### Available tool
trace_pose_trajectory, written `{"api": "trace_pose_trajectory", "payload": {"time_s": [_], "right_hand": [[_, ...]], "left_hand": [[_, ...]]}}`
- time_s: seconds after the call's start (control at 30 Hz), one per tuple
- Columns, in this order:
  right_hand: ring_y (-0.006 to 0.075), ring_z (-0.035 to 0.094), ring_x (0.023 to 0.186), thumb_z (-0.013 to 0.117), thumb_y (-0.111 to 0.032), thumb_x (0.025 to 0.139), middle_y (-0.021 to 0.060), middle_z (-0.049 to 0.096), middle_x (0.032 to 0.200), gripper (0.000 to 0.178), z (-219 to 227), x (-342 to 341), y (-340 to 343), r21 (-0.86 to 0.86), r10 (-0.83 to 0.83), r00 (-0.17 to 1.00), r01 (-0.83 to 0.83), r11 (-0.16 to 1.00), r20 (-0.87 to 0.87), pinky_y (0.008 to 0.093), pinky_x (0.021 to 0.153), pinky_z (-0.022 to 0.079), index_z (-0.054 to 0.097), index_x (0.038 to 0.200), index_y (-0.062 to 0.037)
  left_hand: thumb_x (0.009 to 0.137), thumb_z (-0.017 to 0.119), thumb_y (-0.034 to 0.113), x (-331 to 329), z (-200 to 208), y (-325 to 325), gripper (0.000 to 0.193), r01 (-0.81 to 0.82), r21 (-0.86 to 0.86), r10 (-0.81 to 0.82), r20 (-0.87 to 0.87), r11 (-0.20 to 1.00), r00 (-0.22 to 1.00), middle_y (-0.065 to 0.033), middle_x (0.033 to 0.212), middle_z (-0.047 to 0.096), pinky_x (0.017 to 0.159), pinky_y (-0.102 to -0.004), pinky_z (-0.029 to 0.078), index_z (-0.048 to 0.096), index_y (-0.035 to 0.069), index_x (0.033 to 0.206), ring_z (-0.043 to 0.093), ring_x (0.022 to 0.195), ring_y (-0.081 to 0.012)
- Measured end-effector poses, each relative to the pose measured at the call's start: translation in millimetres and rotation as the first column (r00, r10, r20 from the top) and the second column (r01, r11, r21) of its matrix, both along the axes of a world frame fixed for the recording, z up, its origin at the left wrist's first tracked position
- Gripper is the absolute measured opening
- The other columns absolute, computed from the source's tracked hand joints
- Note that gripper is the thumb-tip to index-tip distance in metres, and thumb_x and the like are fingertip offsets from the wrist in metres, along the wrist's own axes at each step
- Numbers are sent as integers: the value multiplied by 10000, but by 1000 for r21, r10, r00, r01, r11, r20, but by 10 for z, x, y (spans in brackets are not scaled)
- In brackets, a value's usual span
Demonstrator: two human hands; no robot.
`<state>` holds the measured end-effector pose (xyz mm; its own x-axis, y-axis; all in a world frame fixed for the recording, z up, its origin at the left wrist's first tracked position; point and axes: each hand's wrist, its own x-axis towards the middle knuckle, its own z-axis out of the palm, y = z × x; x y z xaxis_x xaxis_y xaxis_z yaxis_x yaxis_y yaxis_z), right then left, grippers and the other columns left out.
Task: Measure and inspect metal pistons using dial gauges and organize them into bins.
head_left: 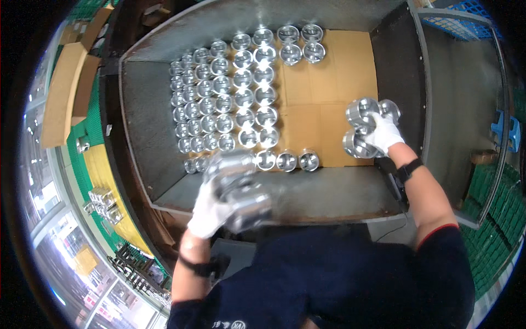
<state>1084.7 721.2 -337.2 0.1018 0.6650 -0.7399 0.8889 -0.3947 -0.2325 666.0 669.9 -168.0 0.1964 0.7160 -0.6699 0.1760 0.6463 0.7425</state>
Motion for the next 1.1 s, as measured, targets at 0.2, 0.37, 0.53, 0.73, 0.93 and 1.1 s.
{"api": "trace_pose_trajectory", "payload": {"time_s": [0.2, 0.37, 0.53, 0.73, 0.93, 1.1], "right_hand": [[447, 571, 1196, 787, -292, 765, 269, 440, 1427, 696, -915, 14, 482, -51, 56, 996, -52, 997, 70, 438, 1027, 493, 518, 1393, -163], [420, 545, 1245, 821, -260, 739, 254, 386, 1453, 751, -1492, -10, 505, 49, 10, 993, -16, 999, 118, 427, 1040, 491, 500, 1416, -208], [444, 517, 1269, 811, -195, 733, 253, 322, 1503, 753, -2165, -64, 256, 56, -106, 984, 99, 994, 144, 434, 1072, 465, 498, 1417, -226], [455, 468, 1333, 771, -277, 801, 274, 255, 1567, 779, -2198, -183, 148, -14, -113, 976, 118, 993, 185, 457, 1113, 422, 410, 1488, -214], [407, 605, 1158, 661, -225, 871, 205, 424, 1469, 664, -1809, -521, 421, 124, 201, 977, -191, 974, -76, 461, 940, 537, 383, 1472, -162], [374, 627, 1126, 640, -258, 877, 184, 406, 1492, 716, -2101, -1084, 762, -75, 382, 921, -388, 919, -78, 493, 898, 544, 336, 1521, -189]], "left_hand": [[769, 759, 366, 1110, -1801, 855, 614, 639, 44, -420, -718, 768, 555, -305, 1267, 519, 975, -471, 498, 589, 167, 1325, 574, 1120, -471], [697, 808, 295, 1621, -3118, 1334, 672, 767, 25, -377, -860, 641, 343, -297, 1256, 516, 970, -458, 500, 594, 202, 1327, 572, 1135, -454], [730, 766, 164, 1821, -3854, 1434, 520, 702, 38, -381, -818, 711, 430, -292, 1234, 499, 933, -462, 513, 632, 187, 1231, 592, 1082, -449], [869, 584, 125, 1755, -4232, 1181, 391, 768, 183, -247, -879, 614, 407, -270, 1330, 474, 919, -480, 520, 583, 147, 1260, 580, 1145, -427], [815, 681, 209, 1296, -3976, 1708, 530, 946, 128, -295, -930, 299, 219, -172, 1196, 637, 1003, -443, 441, 542, 29, 1293, 591, 1124, -349], [828, 690, 335, 1253, -4213, 1819, 608, 966, -259, -330, -913, 17, -240, -144, 1257, 638, 1058, -435, 399, 534, 43, 1337, 565, 1191, -311]]}}
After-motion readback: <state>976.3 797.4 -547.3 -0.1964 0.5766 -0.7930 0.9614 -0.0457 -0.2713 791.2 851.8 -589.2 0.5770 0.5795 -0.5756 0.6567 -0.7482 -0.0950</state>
